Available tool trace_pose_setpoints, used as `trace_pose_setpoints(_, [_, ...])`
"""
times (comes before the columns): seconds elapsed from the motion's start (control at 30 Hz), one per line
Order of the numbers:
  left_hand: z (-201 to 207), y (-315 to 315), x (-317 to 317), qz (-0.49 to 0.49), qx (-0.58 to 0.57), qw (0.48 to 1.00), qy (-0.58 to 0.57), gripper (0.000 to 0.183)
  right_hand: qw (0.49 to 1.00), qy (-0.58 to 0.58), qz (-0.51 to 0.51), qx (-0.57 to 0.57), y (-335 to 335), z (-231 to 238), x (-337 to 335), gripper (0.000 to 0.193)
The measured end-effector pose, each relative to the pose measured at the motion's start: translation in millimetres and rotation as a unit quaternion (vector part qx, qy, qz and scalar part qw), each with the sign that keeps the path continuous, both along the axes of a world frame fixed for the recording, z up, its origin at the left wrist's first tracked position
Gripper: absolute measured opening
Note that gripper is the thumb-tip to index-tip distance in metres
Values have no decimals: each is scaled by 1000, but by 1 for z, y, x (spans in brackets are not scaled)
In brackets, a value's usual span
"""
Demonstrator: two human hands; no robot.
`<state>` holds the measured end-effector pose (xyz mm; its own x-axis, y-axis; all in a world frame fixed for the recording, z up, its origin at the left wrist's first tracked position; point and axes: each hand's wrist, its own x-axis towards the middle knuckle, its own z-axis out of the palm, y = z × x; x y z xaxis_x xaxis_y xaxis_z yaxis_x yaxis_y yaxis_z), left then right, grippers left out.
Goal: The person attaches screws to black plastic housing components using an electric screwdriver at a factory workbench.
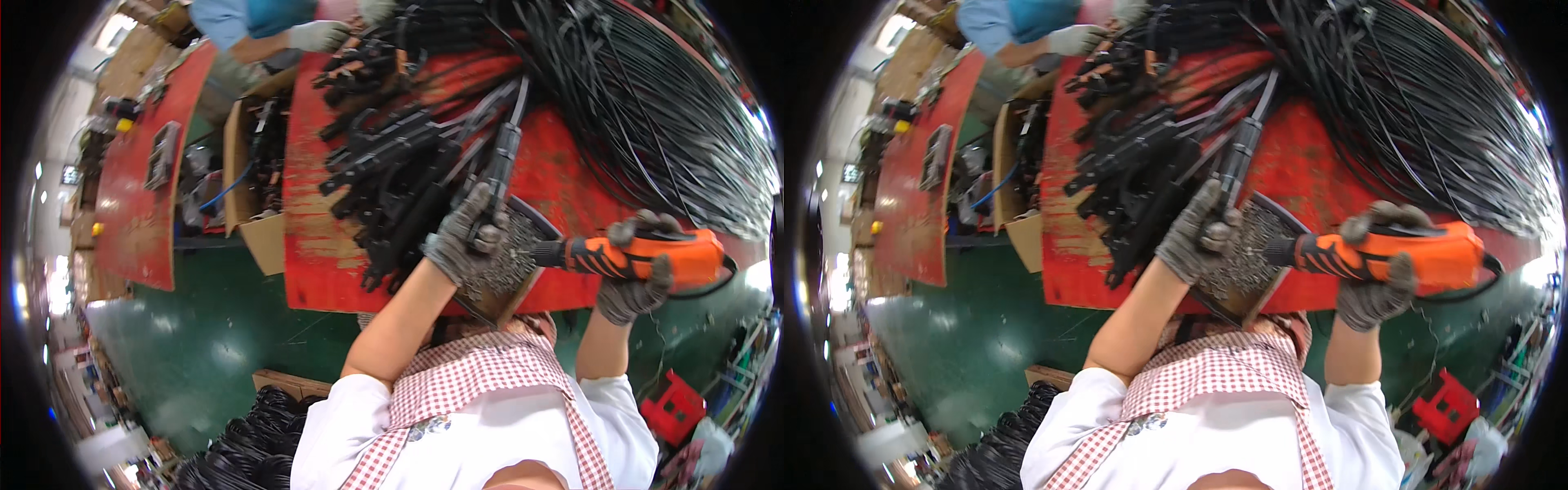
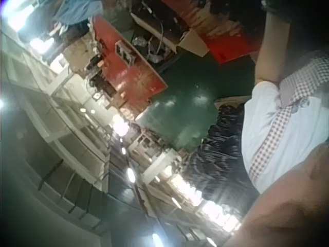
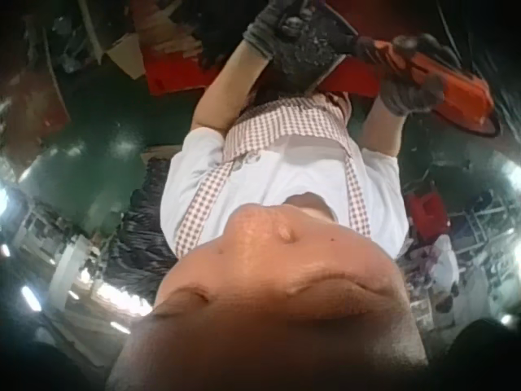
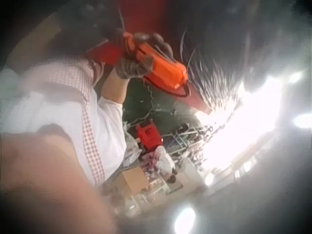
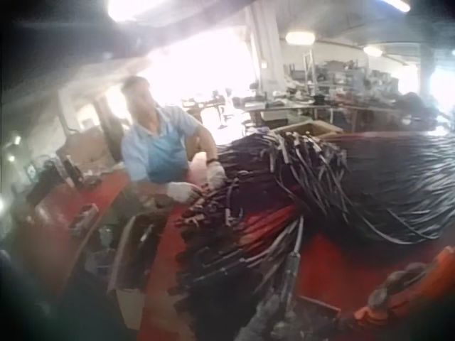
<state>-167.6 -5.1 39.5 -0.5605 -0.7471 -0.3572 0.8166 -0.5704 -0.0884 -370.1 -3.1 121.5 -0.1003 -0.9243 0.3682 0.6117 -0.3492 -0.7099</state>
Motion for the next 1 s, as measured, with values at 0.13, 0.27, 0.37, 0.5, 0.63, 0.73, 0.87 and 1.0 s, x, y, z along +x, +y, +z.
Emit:
trace_pose_setpoints(0.13, [-4,-4,-5,0,-7,1000,16,35,993,-73,51,-80,-16,28,-1,39])
trace_pose_setpoints(0.27, [-8,-3,1,-3,-37,998,57,43,989,-101,33,-108,-31,37,19,39])
trace_pose_setpoints(0.37, [-7,-4,3,0,-42,998,55,44,988,-96,36,-112,-40,33,31,39])
trace_pose_setpoints(0.5, [-6,-4,2,1,-31,997,69,43,990,-87,35,-101,-44,26,38,40])
trace_pose_setpoints(0.63, [-2,-4,0,-9,-25,998,55,46,994,-69,21,-87,-42,23,36,41])
trace_pose_setpoints(0.73, [-1,-2,0,-10,-26,999,43,46,995,-55,15,-81,-42,21,37,41])
trace_pose_setpoints(0.87, [2,-3,-1,5,-28,1000,11,43,993,-74,36,-81,-41,23,37,42])
trace_pose_setpoints(1.0, [0,-2,1,10,-36,999,13,40,993,-77,36,-86,-40,26,38,42])
